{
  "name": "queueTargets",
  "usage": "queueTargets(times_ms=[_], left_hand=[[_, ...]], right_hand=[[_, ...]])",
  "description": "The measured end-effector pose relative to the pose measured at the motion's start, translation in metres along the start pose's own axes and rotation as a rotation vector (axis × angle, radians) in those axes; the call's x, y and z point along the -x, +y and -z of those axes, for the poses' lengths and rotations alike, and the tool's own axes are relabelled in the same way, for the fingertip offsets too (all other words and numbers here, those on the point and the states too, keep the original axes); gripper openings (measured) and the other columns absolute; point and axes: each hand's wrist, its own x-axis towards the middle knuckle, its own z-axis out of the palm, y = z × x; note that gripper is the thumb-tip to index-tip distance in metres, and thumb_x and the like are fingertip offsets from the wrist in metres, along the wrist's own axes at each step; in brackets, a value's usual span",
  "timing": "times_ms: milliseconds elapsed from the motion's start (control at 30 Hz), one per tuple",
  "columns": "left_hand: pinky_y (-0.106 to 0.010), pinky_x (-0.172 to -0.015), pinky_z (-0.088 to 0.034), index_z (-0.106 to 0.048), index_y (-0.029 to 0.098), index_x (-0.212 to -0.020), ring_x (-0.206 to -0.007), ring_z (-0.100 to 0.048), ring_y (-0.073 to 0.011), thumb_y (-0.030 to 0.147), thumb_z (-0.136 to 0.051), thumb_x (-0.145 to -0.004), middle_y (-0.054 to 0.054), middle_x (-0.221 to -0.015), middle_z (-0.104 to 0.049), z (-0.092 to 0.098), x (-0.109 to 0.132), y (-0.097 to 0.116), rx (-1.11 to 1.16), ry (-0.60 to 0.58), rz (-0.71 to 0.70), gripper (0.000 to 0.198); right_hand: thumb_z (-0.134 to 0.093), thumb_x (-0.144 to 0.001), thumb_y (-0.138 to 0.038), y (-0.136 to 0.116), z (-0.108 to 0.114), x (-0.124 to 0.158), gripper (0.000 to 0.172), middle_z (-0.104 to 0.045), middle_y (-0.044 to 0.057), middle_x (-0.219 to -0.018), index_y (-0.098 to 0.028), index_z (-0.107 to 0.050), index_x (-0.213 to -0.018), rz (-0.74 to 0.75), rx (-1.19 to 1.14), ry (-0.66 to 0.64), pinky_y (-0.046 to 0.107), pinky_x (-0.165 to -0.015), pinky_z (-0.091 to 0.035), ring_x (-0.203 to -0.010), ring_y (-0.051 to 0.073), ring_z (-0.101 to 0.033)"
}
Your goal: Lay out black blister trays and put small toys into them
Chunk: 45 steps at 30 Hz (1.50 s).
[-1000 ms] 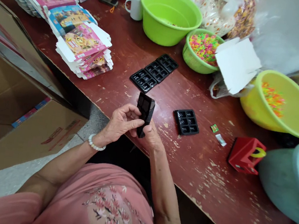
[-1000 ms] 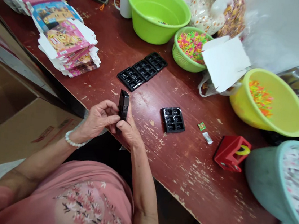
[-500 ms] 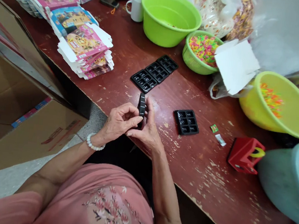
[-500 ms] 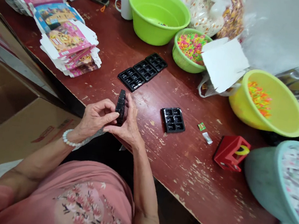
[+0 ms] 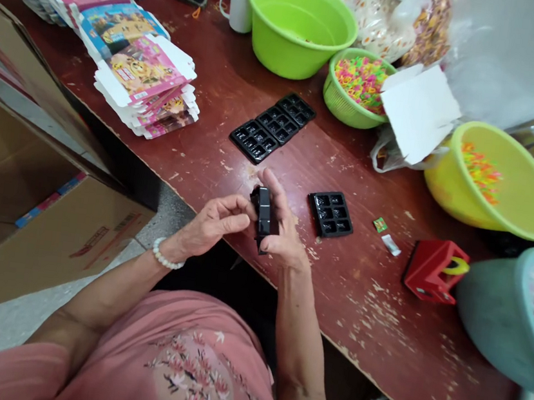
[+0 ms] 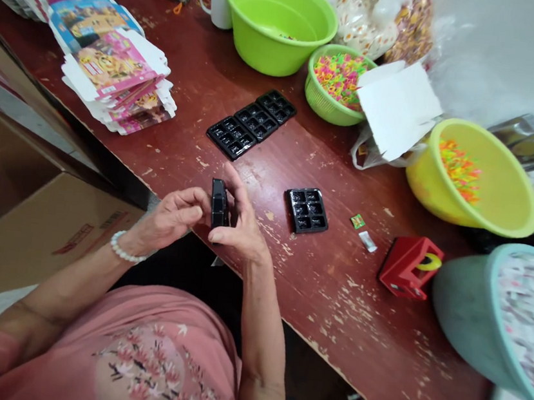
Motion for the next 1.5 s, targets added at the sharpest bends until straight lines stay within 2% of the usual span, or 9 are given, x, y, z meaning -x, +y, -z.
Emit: queueTargets(times_ms=[133, 367, 467, 667, 933, 1100, 1200, 1333, 1500], left_hand=[[-0.018, -0.063, -0.051, -0.069, 0.015, -0.077, -0.064, -0.06, -0.0085, 0.034, -0.094, -0.076, 0.002, -0.072, -0.065, -0.001, -0.003, 0.004, 0.086, 0.14, 0.032, 0.031], [-0.019, -0.057, -0.055, -0.068, 0.015, -0.076, -0.059, -0.063, -0.0098, 0.033, -0.101, -0.061, 0.002, -0.069, -0.066, -0.006, -0.006, 0.004, 0.164, 0.17, 0.153, 0.041], [-0.019, -0.055, -0.055, -0.068, 0.014, -0.076, -0.056, -0.063, -0.0097, 0.032, -0.101, -0.062, 0.002, -0.069, -0.066, -0.006, -0.005, 0.002, 0.174, 0.167, 0.166, 0.04], [-0.022, -0.055, -0.057, -0.068, 0.014, -0.075, -0.056, -0.063, -0.0103, 0.034, -0.101, -0.063, 0.002, -0.069, -0.066, -0.008, -0.002, 0.002, 0.167, 0.163, 0.16, 0.04], [-0.022, -0.058, -0.059, -0.07, 0.015, -0.078, -0.059, -0.064, -0.0101, 0.033, -0.1, -0.063, 0.002, -0.072, -0.067, -0.013, 0.002, -0.002, 0.162, 0.176, 0.13, 0.038], [-0.022, -0.061, -0.058, -0.071, 0.016, -0.082, -0.061, -0.064, -0.0103, 0.035, -0.098, -0.067, 0.001, -0.075, -0.068, -0.016, 0.004, -0.005, 0.11, 0.2, 0.109, 0.036], [-0.021, -0.064, -0.056, -0.072, 0.017, -0.083, -0.066, -0.064, -0.0104, 0.034, -0.095, -0.071, 0.0, -0.078, -0.07, -0.018, 0.006, -0.005, 0.045, 0.216, 0.042, 0.031], [-0.02, -0.065, -0.052, -0.07, 0.017, -0.081, -0.068, -0.06, -0.0099, 0.03, -0.093, -0.072, 0.001, -0.078, -0.067, -0.013, 0.007, 0.003, -0.097, 0.206, -0.029, 0.027], [-0.021, -0.064, -0.048, -0.069, 0.016, -0.08, -0.066, -0.055, -0.0096, 0.027, -0.085, -0.081, 0.001, -0.076, -0.063, 0.005, 0.003, 0.008, -0.184, 0.057, 0.043, 0.02]], right_hand=[[-0.087, -0.049, -0.086, 0.006, -0.001, -0.001, 0.128, -0.03, 0.003, -0.172, -0.039, -0.044, -0.159, 0.035, 0.119, -0.041, 0.061, -0.132, -0.019, -0.158, 0.04, -0.026], [-0.078, -0.047, -0.096, 0.004, -0.015, 0.005, 0.131, -0.038, 0.007, -0.166, -0.036, -0.046, -0.158, -0.014, -0.014, -0.004, 0.062, -0.132, -0.02, -0.157, 0.04, -0.03], [-0.075, -0.046, -0.099, -0.003, -0.021, 0.005, 0.133, -0.041, 0.007, -0.165, -0.035, -0.045, -0.159, -0.044, -0.064, 0.015, 0.06, -0.132, -0.021, -0.158, 0.039, -0.029], [-0.07, -0.049, -0.101, -0.004, -0.027, 0.008, 0.133, -0.057, 0.007, -0.148, -0.034, -0.043, -0.159, -0.03, -0.113, 0.074, 0.059, -0.13, -0.028, -0.154, 0.036, -0.035], [-0.065, -0.053, -0.104, 0.001, -0.029, 0.011, 0.128, -0.052, 0.008, -0.156, -0.034, -0.043, -0.158, -0.013, -0.127, 0.142, 0.055, -0.128, -0.033, -0.152, 0.034, -0.037], [-0.07, -0.048, -0.102, 0.004, -0.028, 0.012, 0.133, -0.037, 0.007, -0.168, -0.033, -0.041, -0.159, -0.006, -0.089, 0.161, 0.054, -0.125, -0.037, -0.152, 0.036, -0.037], [-0.063, -0.047, -0.107, 0.007, -0.026, 0.012, 0.137, -0.038, 0.007, -0.167, -0.035, -0.036, -0.161, -0.01, 0.006, 0.162, 0.055, -0.123, -0.041, -0.152, 0.037, -0.038], [-0.054, -0.059, -0.107, 0.008, -0.021, 0.013, 0.128, -0.041, 0.008, -0.164, -0.034, -0.034, -0.164, -0.022, 0.175, 0.155, 0.058, -0.126, -0.035, -0.153, 0.037, -0.036], [-0.062, -0.071, -0.096, 0.004, -0.012, 0.009, 0.105, -0.03, 0.006, -0.172, -0.035, -0.049, -0.155, 0.07, 0.329, 0.133, 0.059, -0.131, -0.021, -0.161, 0.035, -0.023]])
